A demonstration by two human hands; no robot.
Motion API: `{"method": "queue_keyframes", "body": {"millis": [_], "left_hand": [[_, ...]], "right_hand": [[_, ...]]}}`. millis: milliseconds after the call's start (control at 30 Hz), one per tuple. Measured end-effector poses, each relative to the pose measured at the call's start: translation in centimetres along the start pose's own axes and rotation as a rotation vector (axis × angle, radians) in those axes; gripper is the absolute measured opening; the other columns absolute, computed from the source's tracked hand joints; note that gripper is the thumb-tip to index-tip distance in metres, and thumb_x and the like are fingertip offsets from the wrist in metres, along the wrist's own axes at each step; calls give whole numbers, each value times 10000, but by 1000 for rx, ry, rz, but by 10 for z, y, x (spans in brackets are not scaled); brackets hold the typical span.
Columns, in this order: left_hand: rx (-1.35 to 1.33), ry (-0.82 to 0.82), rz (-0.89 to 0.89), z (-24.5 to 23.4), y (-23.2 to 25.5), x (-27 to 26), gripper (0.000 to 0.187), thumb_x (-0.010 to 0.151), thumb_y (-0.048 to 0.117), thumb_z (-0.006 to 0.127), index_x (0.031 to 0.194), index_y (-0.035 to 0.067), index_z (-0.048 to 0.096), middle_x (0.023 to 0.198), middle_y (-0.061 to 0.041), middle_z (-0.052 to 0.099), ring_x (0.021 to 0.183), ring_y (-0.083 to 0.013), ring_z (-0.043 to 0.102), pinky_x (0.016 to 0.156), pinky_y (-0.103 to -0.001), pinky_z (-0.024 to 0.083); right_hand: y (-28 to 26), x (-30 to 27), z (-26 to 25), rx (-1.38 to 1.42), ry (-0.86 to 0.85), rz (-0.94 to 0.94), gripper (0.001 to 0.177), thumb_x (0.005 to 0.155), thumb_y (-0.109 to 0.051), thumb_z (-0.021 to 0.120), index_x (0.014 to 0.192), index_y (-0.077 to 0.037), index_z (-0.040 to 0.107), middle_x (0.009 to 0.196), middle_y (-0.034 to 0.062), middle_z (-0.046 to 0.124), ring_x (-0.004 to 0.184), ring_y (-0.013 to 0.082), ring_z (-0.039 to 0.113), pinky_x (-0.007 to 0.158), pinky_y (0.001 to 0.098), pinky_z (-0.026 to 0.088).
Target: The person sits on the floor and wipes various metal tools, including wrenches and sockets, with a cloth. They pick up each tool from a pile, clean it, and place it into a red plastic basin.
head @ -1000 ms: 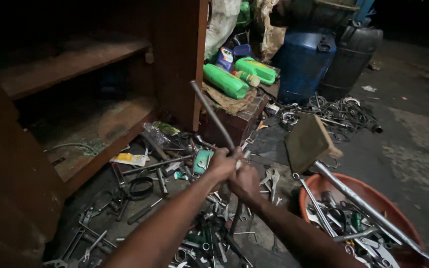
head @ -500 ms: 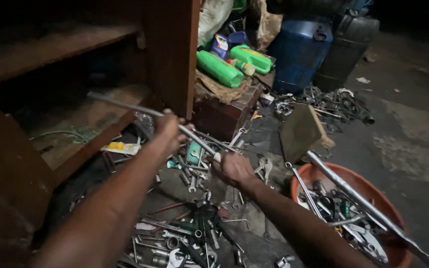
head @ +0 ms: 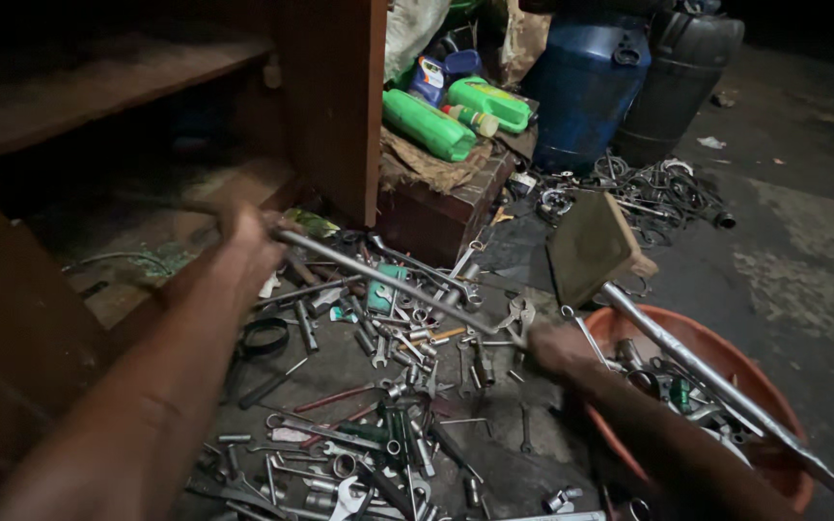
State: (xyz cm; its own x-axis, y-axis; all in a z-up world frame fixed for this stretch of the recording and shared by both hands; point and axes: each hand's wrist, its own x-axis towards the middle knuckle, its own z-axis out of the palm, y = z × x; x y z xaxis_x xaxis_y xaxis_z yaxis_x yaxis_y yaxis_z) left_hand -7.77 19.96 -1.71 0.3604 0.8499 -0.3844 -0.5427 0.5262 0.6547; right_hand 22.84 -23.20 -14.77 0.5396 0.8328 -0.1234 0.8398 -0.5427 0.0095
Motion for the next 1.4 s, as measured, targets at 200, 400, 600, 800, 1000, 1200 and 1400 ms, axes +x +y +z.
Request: {"method": "queue_keyframes", "body": {"millis": [200, 400, 600, 800, 1000, 1200, 1400], "left_hand": [[283, -156, 191, -28, 18, 35, 224, 1086, 320, 403, 1022, 125, 491, 726, 13, 418, 536, -102, 381, 472, -330, 367], [1548, -203, 566, -9, -74, -15, 468, 995, 408, 595, 1093, -15, 769, 1025, -236, 726, 939, -354, 714, 827, -493, 586], [1953, -647, 385, 24, -74, -127, 443, 897, 346, 685, 1176, 3, 681, 1142, -233, 729, 1002, -323, 743, 879, -444, 574], [2126, -960, 439, 36, -68, -176, 533, 672, 281, 837, 1116, 3, 739, 1122, -199, 745, 1037, -290, 737, 925, -393, 585], [2117, -1016, 464, 26, -80, -182, 399, 768, 113, 721, 1153, 8, 713, 1131, -219, 733, 1055, -316, 729, 921, -415, 584], [2140, -919, 465, 22, -58, -177, 325, 833, 53, 663, 1156, 23, 639, 1156, -191, 657, 1083, -346, 680, 940, -454, 555], [2352, -951, 650, -10, -56, -159, 284, 859, 31, 632, 1141, 27, 668, 1148, -192, 689, 1095, -333, 699, 946, -435, 578]], "right_hand": [[61, -17, -34, 86, 148, 316, 371, 878, -332, 593, 1173, -139, 710, 1090, 157, 737, 1034, 322, 722, 918, 461, 556], [-80, 22, -125, 748, 677, 10, 392, 804, -166, 639, 1181, -91, 713, 1105, 137, 733, 1039, 290, 724, 931, 404, 564], [-192, -3, -208, 465, 678, -421, 557, 709, -149, 821, 1235, -80, 654, 1247, 162, 667, 1205, 322, 613, 1056, 423, 488], [-225, -32, -142, 111, 279, -475, 886, 785, -335, 804, 1455, 26, 351, 1346, 283, 557, 1262, 447, 514, 1076, 557, 371], [-194, -32, -159, -70, -39, -373, 450, 971, -369, 596, 1338, -136, 479, 991, 176, 741, 885, 377, 722, 804, 513, 560], [-135, -29, -184, -146, -7, -258, 316, 1001, -385, 498, 1226, -166, 520, 1023, 123, 710, 880, 320, 728, 747, 481, 593], [-53, -42, -180, 28, -1, 162, 940, 706, -370, 886, 1501, -202, 416, 1151, 181, 724, 1003, 339, 721, 908, 439, 550]]}}
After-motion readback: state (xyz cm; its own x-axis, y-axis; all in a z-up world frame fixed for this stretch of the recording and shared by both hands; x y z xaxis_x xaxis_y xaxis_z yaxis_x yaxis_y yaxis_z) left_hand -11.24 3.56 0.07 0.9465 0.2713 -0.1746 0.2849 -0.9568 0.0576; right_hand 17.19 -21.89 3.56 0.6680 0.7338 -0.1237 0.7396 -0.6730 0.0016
